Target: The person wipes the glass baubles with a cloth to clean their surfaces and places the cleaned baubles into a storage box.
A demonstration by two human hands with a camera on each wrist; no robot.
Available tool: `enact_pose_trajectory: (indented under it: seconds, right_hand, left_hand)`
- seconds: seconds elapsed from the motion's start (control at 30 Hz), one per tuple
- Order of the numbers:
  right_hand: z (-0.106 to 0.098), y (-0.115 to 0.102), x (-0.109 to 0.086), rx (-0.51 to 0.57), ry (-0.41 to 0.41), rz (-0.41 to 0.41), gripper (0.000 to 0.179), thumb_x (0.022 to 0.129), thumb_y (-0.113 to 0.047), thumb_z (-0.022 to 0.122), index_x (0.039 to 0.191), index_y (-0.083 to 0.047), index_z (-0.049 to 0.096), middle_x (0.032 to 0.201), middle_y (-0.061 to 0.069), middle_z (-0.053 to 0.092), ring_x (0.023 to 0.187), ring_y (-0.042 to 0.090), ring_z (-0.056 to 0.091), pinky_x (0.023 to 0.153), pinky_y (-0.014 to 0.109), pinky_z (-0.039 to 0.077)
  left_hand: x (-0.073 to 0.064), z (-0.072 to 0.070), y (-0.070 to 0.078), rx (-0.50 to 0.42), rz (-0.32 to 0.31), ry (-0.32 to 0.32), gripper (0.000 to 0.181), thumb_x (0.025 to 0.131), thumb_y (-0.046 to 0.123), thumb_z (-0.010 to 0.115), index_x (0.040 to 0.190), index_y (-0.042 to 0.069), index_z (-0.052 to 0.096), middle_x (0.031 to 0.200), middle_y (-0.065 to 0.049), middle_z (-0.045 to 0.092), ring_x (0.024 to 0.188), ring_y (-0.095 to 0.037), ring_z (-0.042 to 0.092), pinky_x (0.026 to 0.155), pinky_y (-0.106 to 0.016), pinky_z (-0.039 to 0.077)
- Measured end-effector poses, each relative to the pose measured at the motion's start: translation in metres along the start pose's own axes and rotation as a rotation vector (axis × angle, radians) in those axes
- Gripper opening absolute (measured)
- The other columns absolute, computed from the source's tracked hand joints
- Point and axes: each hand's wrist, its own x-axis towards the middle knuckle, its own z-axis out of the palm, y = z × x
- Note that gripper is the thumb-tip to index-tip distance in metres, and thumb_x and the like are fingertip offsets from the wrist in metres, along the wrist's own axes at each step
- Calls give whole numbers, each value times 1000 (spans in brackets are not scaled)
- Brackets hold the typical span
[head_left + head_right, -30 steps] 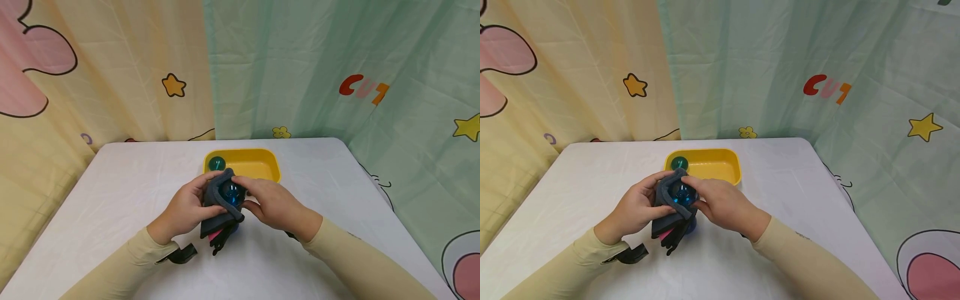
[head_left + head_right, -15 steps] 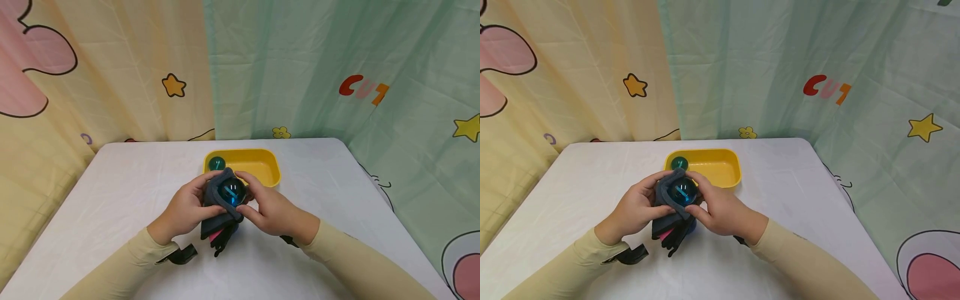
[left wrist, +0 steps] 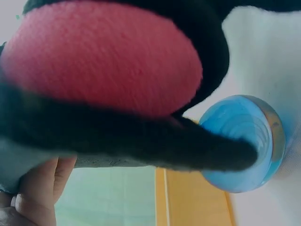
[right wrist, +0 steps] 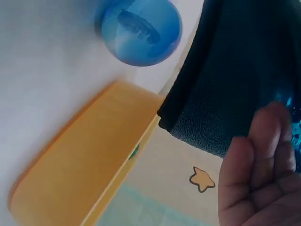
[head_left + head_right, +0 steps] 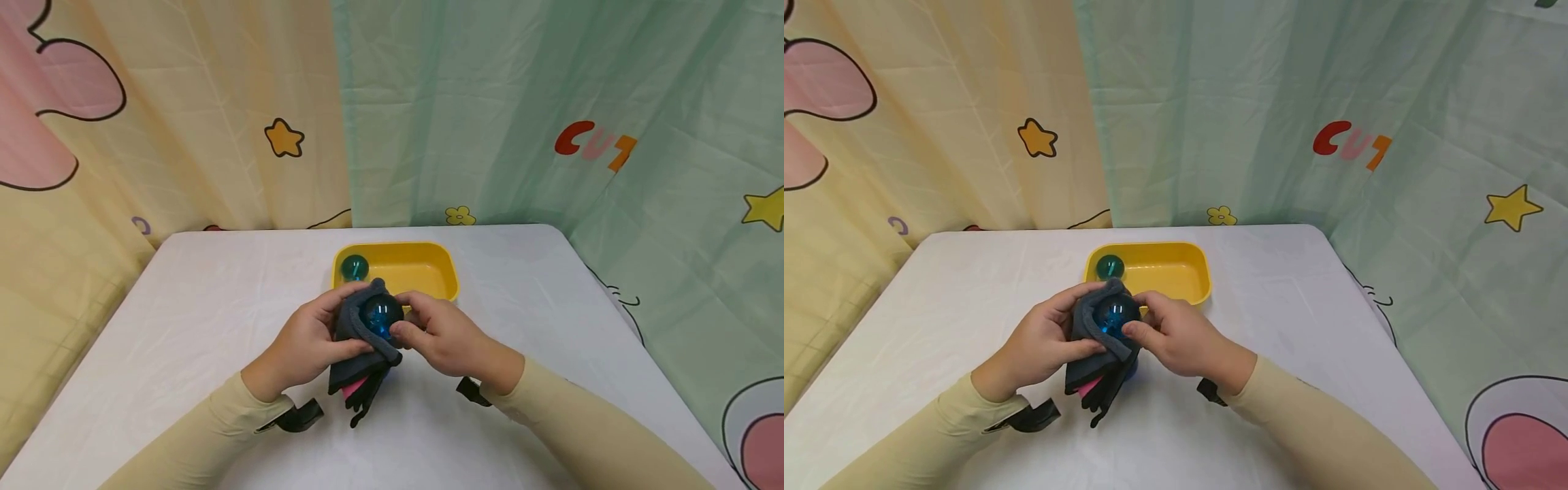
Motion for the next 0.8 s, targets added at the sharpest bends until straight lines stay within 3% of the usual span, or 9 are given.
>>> enact_pose_trajectory:
  seconds: [0.1,0.27,0.37,0.47,0.53,0.7,0.8]
  right_hand:
    - [2,0,0,4,6,-26,42,110,-21,58,147,-3,50,111,4,78,92,10,71,84,26,62]
    - [0,-1,0,-267,1,-174,75,103,-19,70,164,-8,27,135,8,70,104,15,72,95,32,62]
    - [-3,-1,1,-417,7,-247,78,99,-15,75,162,-10,31,133,9,72,106,18,73,97,34,61]
    - [-4,-2,1,-460,28,-261,73,97,-15,77,158,-8,38,125,8,75,104,18,74,96,34,61]
    - [-4,-3,1,-401,28,-214,72,97,-18,77,157,-7,39,120,6,76,98,16,74,90,31,62]
    - [0,-2,0,-27,-10,-22,52,106,-21,65,150,-3,44,109,6,79,89,10,72,81,25,63]
    - [3,0,0,58,-4,-1,44,109,-21,59,148,-3,48,113,7,78,93,10,71,85,27,63]
  left_hand:
    - [0,0,-1,19,-3,7,75,87,2,85,153,9,49,140,-20,64,111,-21,71,94,-25,60]
    - [0,-3,-1,28,-5,24,78,86,0,85,154,8,47,137,-20,67,107,-19,71,94,-24,61]
    - [-1,-4,-1,12,-13,23,79,86,-1,84,155,8,47,140,-20,65,110,-19,71,95,-24,60]
    - [-1,-4,0,16,-10,14,78,87,-1,84,155,8,47,144,-20,62,113,-20,71,97,-25,59]
    - [0,-3,1,25,1,7,78,87,-1,84,155,9,47,146,-19,61,115,-23,70,99,-27,59]
    - [0,0,3,34,13,5,76,86,-2,84,153,9,49,145,-19,61,114,-26,71,97,-28,60]
    - [0,1,1,38,2,8,75,86,-2,84,152,8,50,142,-19,63,112,-24,71,95,-27,60]
